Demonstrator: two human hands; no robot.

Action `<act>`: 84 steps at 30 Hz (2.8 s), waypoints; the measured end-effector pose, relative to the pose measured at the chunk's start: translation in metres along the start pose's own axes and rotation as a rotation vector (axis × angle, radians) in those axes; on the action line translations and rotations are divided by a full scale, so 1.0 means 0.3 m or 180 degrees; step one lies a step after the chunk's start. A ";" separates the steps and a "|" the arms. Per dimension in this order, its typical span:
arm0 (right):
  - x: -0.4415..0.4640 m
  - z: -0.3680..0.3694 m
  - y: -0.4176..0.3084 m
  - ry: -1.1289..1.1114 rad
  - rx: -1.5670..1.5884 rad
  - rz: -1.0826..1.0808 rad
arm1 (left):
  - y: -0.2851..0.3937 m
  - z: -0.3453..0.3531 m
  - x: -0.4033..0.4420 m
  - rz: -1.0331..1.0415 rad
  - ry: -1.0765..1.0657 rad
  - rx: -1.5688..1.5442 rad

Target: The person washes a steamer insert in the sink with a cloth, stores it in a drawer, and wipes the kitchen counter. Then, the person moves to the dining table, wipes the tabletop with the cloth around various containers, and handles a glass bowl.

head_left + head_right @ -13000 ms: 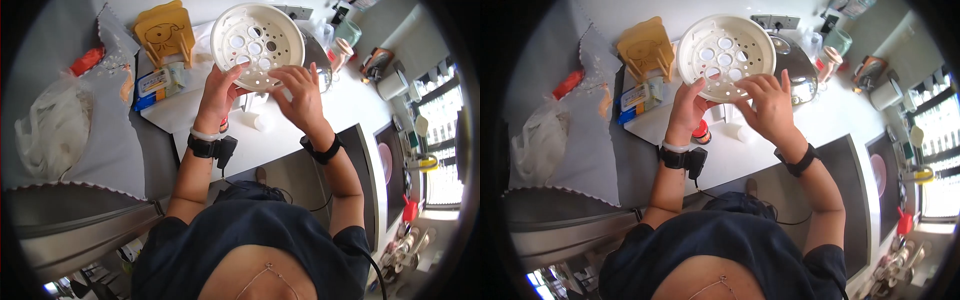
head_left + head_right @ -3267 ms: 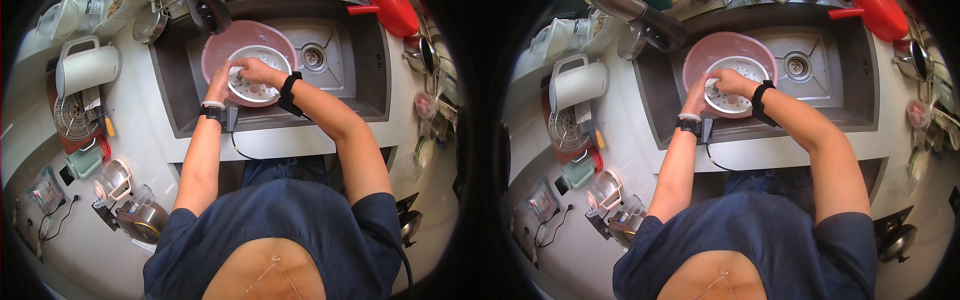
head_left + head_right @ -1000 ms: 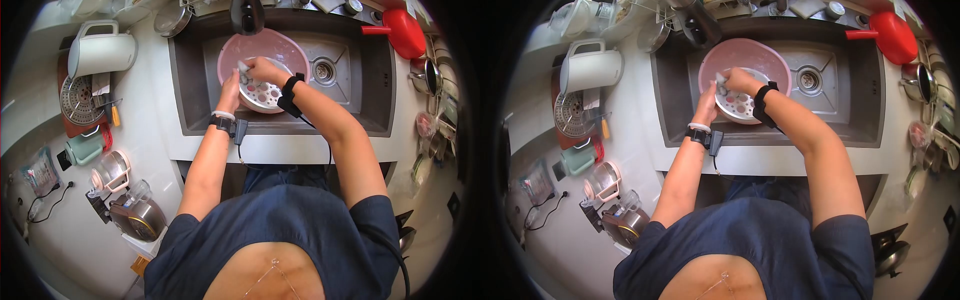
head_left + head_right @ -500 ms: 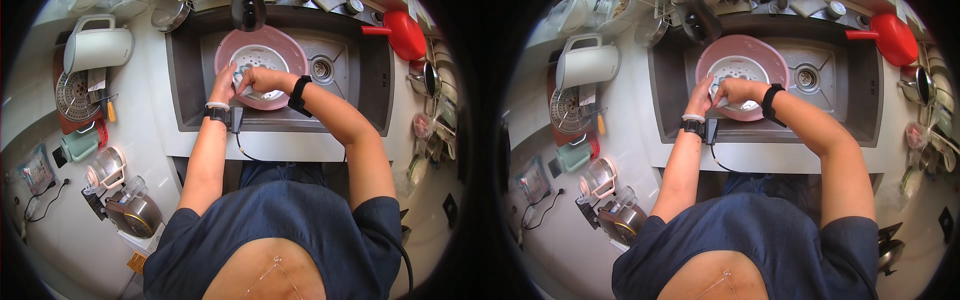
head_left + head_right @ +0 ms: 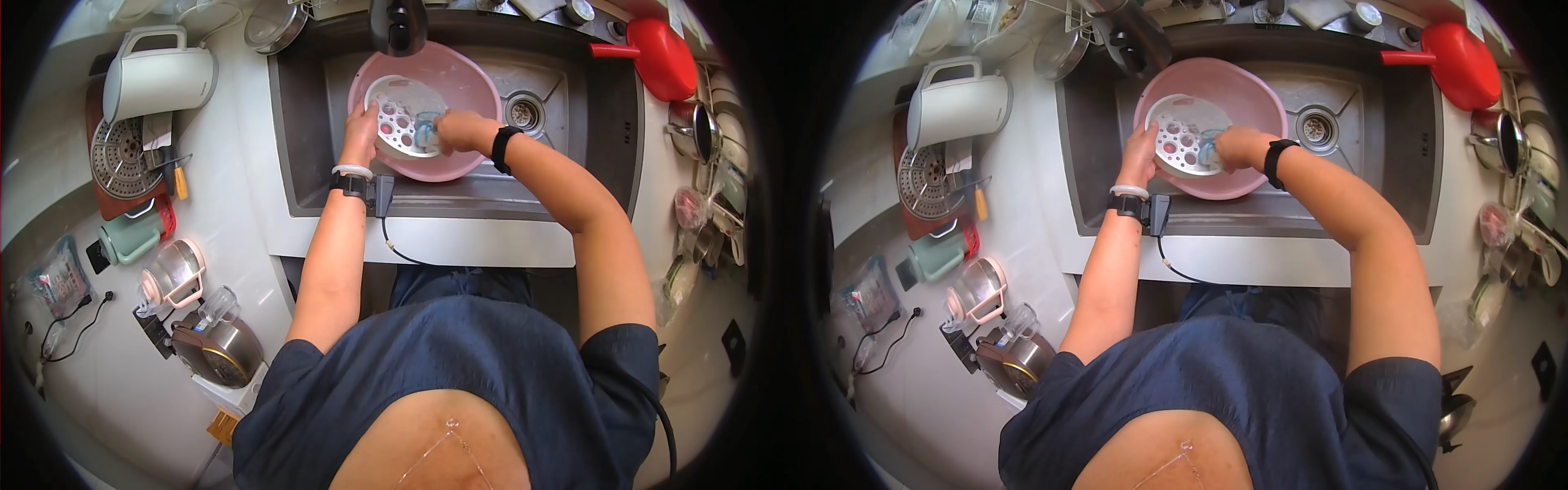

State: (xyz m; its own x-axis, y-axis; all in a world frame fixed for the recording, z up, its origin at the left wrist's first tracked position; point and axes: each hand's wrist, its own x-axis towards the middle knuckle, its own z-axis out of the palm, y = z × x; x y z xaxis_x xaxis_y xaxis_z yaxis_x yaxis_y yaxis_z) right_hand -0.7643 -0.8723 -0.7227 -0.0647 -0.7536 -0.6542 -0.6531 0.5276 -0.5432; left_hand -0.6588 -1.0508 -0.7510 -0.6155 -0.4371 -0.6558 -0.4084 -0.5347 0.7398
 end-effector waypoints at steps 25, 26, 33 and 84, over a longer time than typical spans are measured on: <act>0.107 -0.089 -0.002 0.1793 0.0684 0.0332 | 0.072 0.048 -0.117 0.0778 -0.0358 0.1458; 0.126 -0.077 0.017 0.1814 0.0732 0.0423 | 0.060 0.040 -0.107 0.1128 -0.0381 0.1470; 0.168 -0.030 0.062 0.2266 0.1153 0.0656 | 0.078 0.047 -0.115 0.1632 -0.0206 0.1485; 0.162 0.148 0.013 0.0864 0.4338 0.1357 | 0.063 0.068 -0.101 0.2577 0.0773 0.2389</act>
State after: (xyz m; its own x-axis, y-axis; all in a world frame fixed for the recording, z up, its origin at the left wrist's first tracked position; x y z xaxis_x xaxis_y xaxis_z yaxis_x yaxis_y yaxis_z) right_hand -0.7365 -0.8894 -0.7799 -0.3058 -0.4154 -0.8567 0.6513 0.5650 -0.5065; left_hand -0.6617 -1.0328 -0.7143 -0.7689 -0.6304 0.1063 -0.3008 0.5035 0.8099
